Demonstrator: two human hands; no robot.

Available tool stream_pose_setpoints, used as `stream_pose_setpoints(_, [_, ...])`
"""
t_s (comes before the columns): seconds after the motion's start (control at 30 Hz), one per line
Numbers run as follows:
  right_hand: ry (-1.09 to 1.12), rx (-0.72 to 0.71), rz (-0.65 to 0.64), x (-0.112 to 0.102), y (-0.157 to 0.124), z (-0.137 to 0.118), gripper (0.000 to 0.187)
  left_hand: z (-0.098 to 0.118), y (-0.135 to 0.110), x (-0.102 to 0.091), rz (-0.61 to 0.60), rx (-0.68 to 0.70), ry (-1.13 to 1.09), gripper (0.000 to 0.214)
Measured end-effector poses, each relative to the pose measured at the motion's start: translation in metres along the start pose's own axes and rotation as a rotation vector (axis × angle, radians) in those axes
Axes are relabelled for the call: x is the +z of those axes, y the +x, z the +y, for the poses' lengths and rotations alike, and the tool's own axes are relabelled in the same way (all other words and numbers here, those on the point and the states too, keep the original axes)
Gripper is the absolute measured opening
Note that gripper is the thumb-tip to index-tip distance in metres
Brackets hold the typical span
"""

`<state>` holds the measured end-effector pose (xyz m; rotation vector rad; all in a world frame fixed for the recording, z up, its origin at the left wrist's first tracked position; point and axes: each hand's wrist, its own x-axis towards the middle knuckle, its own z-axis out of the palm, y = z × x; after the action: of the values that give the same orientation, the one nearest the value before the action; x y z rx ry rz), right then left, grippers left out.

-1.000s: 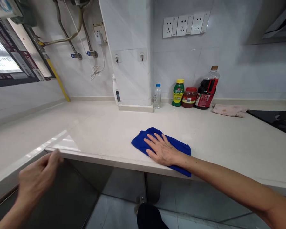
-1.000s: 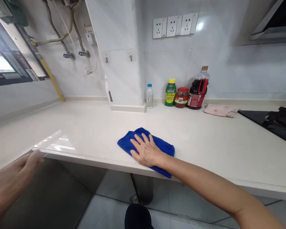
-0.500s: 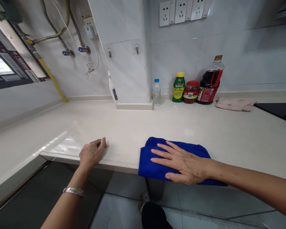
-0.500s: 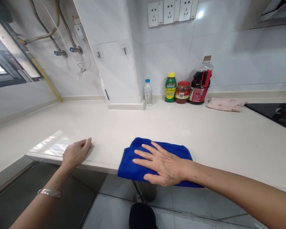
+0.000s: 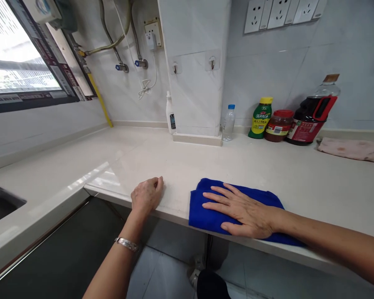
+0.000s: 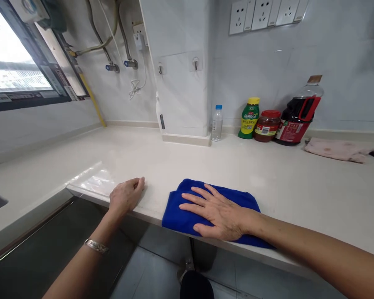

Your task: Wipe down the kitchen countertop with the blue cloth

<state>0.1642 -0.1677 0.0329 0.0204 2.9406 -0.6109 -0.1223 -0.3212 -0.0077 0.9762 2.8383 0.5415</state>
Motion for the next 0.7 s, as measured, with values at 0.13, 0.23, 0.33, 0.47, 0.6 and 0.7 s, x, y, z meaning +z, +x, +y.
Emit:
stream_pose_setpoints(0.13, [-0.017, 0.000, 0.031, 0.000, 0.038, 0.007, 0.058, -0.002, 0.000, 0.001, 0.008, -0.015, -0.022, 0.055])
stream_pose_setpoints(0.23, [-0.023, 0.019, 0.038, 0.000, 0.062, 0.014, 0.060, -0.003, -0.001, 0.002, 0.020, -0.025, -0.038, 0.054])
stream_pose_setpoints(0.33, [-0.036, 0.035, 0.042, -0.001, 0.083, 0.023, 0.061, -0.002, -0.003, 0.003, 0.031, -0.027, -0.052, 0.054])
stream_pose_setpoints(0.47, [-0.078, 0.075, 0.076, -0.004, 0.110, 0.042, 0.063, -0.002, -0.004, 0.002, 0.038, -0.034, -0.069, 0.053])
stream_pose_setpoints(0.6, [-0.099, 0.186, 0.121, -0.010, 0.132, 0.063, 0.066, -0.003, -0.004, 0.002, 0.043, -0.036, -0.075, 0.053])
stream_pose_setpoints(0.7, [-0.110, 0.263, 0.137, -0.018, 0.143, 0.078, 0.067, -0.005, -0.003, 0.002, 0.046, -0.040, -0.083, 0.053])
